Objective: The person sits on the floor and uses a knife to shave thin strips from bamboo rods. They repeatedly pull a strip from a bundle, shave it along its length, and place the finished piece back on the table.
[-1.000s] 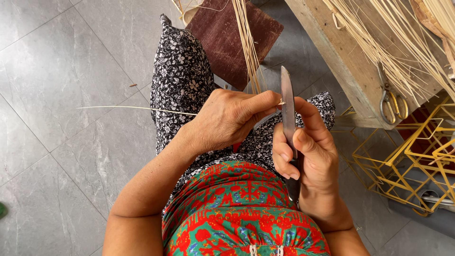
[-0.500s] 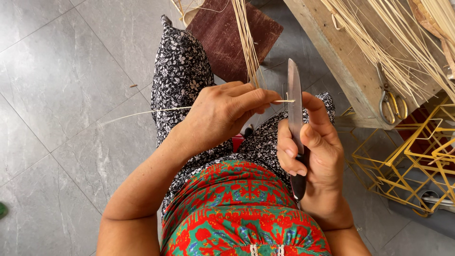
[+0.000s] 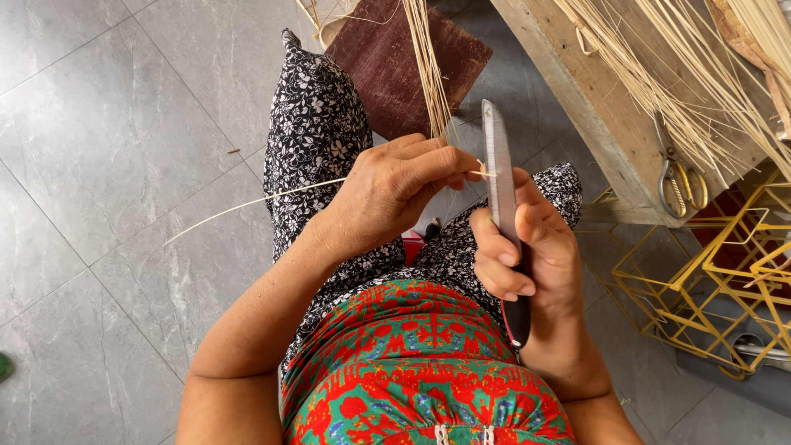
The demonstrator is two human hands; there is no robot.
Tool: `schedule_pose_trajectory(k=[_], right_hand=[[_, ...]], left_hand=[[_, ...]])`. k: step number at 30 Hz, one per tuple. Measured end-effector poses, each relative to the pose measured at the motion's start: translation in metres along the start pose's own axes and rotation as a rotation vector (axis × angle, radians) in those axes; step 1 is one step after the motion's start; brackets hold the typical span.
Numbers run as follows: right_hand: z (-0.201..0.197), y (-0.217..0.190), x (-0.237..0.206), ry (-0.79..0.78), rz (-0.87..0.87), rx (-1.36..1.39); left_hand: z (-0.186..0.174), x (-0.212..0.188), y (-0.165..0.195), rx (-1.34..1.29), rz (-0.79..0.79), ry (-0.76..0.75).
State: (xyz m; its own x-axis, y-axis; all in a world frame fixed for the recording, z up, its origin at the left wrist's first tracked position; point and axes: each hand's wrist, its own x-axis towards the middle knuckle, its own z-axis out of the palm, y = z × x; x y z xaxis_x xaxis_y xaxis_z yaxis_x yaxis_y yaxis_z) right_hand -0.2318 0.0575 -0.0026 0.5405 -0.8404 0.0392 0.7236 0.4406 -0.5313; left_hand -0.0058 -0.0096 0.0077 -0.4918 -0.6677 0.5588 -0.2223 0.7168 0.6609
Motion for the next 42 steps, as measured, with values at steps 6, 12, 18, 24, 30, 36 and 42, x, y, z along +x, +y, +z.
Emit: schedule_pose_trajectory(k=[6, 12, 18, 24, 30, 36, 42], right_hand=[[-0.002, 0.000, 0.012, -0.064, 0.055, 0.159], [0.006, -0.002, 0.004, 0.122, -0.106, -0.264], [-0.003, -0.010, 0.015, 0.098, -0.109, -0.245], [-0.003, -0.010, 0.021, 0.104, -0.111, -0.203], [0.001, -0.004, 0.021, 0.094, -0.108, -0.231], [0.007, 0.000, 0.016, 0.168, -0.094, -0.262], [0.012, 0.004, 0.015, 0.213, -0.104, -0.335]], left_hand=[[0.000, 0.004, -0.006, -0.059, -0.002, 0.008], [0.000, 0.009, -0.006, -0.018, -0.001, -0.015], [0.000, 0.019, -0.012, -0.021, -0.020, -0.045], [0.001, 0.018, -0.015, -0.084, -0.076, -0.028], [0.005, 0.009, -0.012, -0.032, -0.028, 0.017], [0.008, 0.004, -0.006, -0.031, -0.004, 0.013], [0.000, 0.003, -0.004, 0.001, -0.049, 0.002]])
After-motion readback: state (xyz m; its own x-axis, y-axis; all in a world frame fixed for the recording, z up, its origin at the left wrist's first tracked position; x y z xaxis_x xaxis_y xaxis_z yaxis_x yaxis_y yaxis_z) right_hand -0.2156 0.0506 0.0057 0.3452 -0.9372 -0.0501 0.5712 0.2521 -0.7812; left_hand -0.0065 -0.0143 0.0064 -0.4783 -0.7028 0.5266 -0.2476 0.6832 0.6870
